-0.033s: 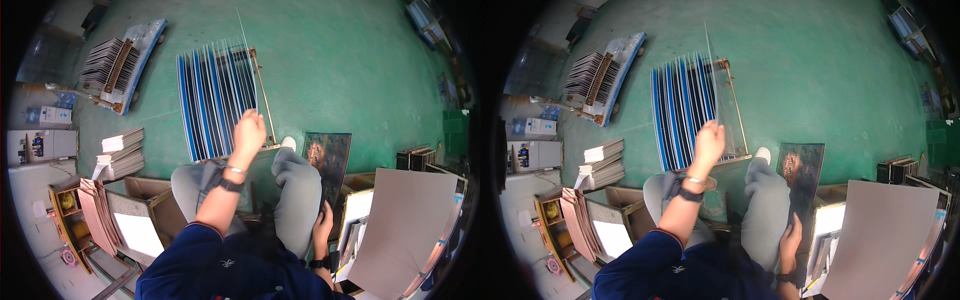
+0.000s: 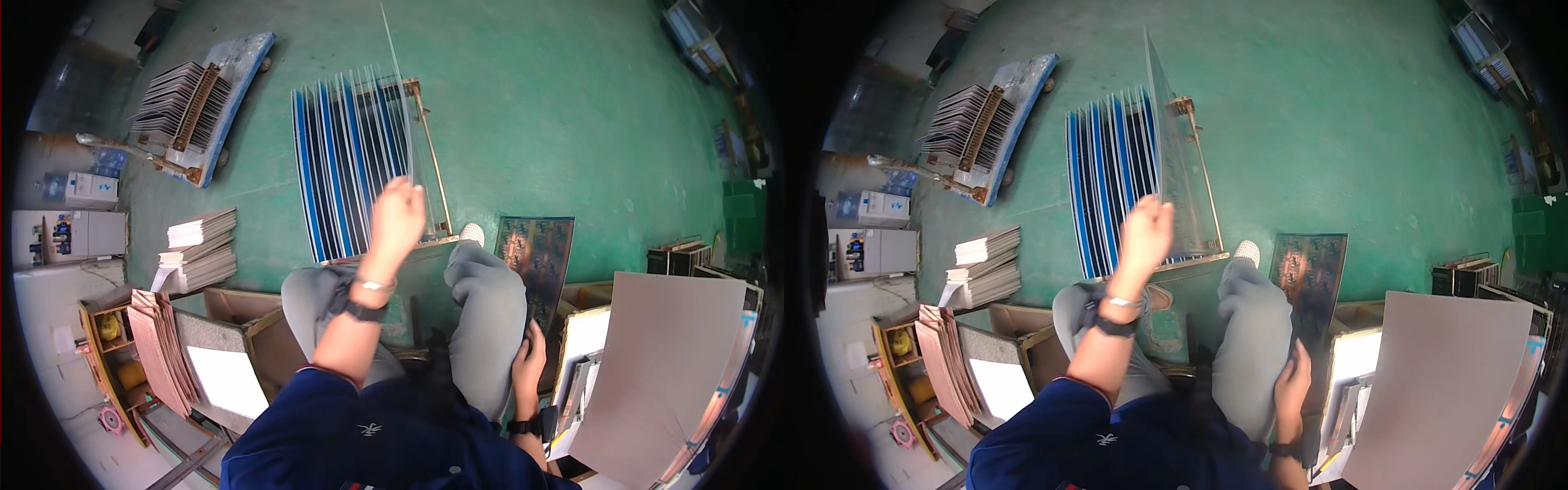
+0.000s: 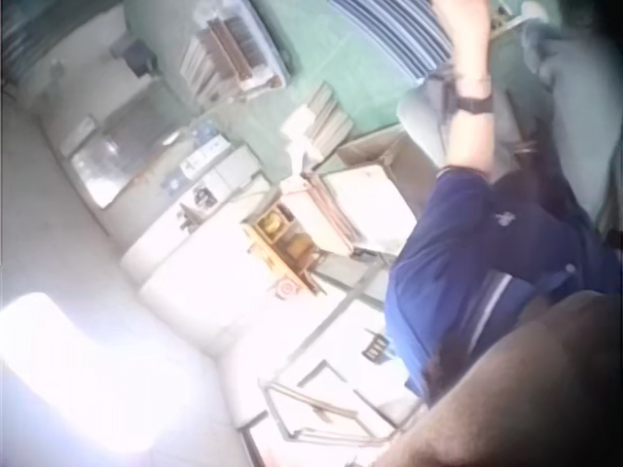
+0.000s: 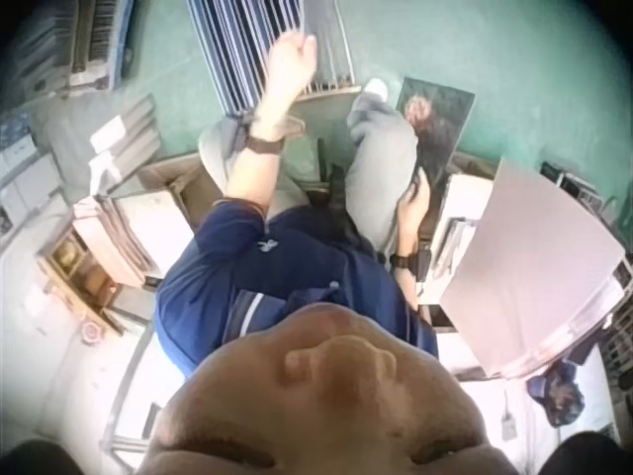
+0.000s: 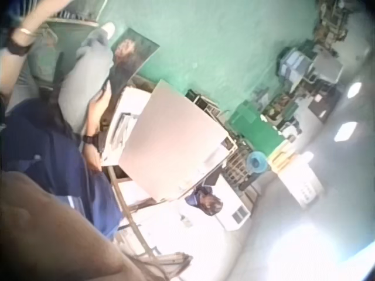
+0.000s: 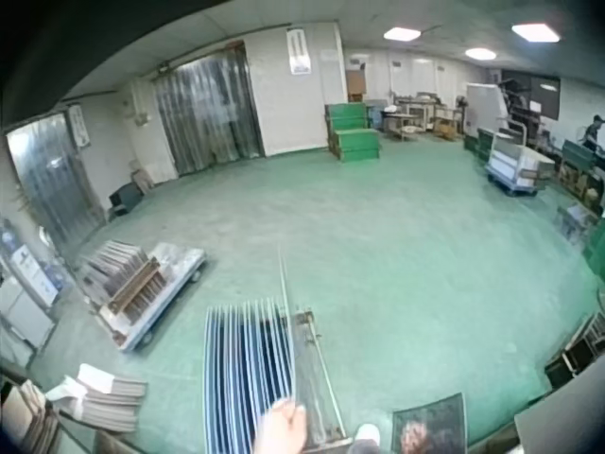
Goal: Inspecting and organizing thin patterned metal or glass sheets into a vertical rack.
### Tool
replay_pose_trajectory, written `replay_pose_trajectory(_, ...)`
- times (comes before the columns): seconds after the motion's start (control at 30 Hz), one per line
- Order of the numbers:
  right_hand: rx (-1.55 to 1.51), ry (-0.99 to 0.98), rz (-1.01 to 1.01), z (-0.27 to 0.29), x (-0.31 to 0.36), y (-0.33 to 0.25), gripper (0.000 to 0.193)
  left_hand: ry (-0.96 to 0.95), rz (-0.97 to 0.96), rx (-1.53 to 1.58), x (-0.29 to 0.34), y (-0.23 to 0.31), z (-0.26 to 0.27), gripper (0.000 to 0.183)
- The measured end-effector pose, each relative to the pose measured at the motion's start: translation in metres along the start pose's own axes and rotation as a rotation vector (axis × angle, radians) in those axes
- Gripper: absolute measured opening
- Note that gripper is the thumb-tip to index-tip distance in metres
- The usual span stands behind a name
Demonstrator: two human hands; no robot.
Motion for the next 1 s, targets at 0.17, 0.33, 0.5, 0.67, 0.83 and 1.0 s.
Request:
replay_pose_trajectory(0.17, -0.34, -0.048, 0.092, -0.011, -0.045, -0.067, 0.035, -0.081, 0.54, 0.759, 0.01, -0.031, 0.165, 0.023)
replay_pose_trajectory(0.33, -0.705, -0.133, -0.05, -0.007, -0.111, -0.065, 0.039, -0.121, 0.629, 1.137, 0.069, -0.058, 0.211, 0.032)
replay_pose_trajectory(0.5, -1.116, -0.434, -0.256, 0.013, -0.101, -0.139, 0.041, -0.209, 0.584, 0.946, 0.111, -0.038, 0.237, 0.04)
replay_pose_trajectory(0.67, -1.021, -0.449, -0.105, 0.016, -0.09, -0.114, 0.045, -0.199, 0.475, 0.818, 0.128, -0.037, 0.256, 0.04)
replay_pose_trajectory(0.83, -0.991, -0.402, -0.08, 0.024, -0.08, -0.093, 0.045, -0.237, 0.439, 0.719, 0.146, -0.041, 0.263, 0.038)
replay_pose_trajectory(1.0, -0.986, -0.373, -0.057, 0.027, -0.075, -0.079, 0.045, -0.178, 0.248, 0.644, 0.151, -0.032, 0.272, 0.03)
Point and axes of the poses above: each hand's wrist, its own x-axis away from the middle knuckle, its own z-axis out of the back of the hand, y = z × x, the point moved 5 cm from there along -x, towards the middle knuckle, and after that the axes turned 15 degrees about y, right-handed, at the moved point
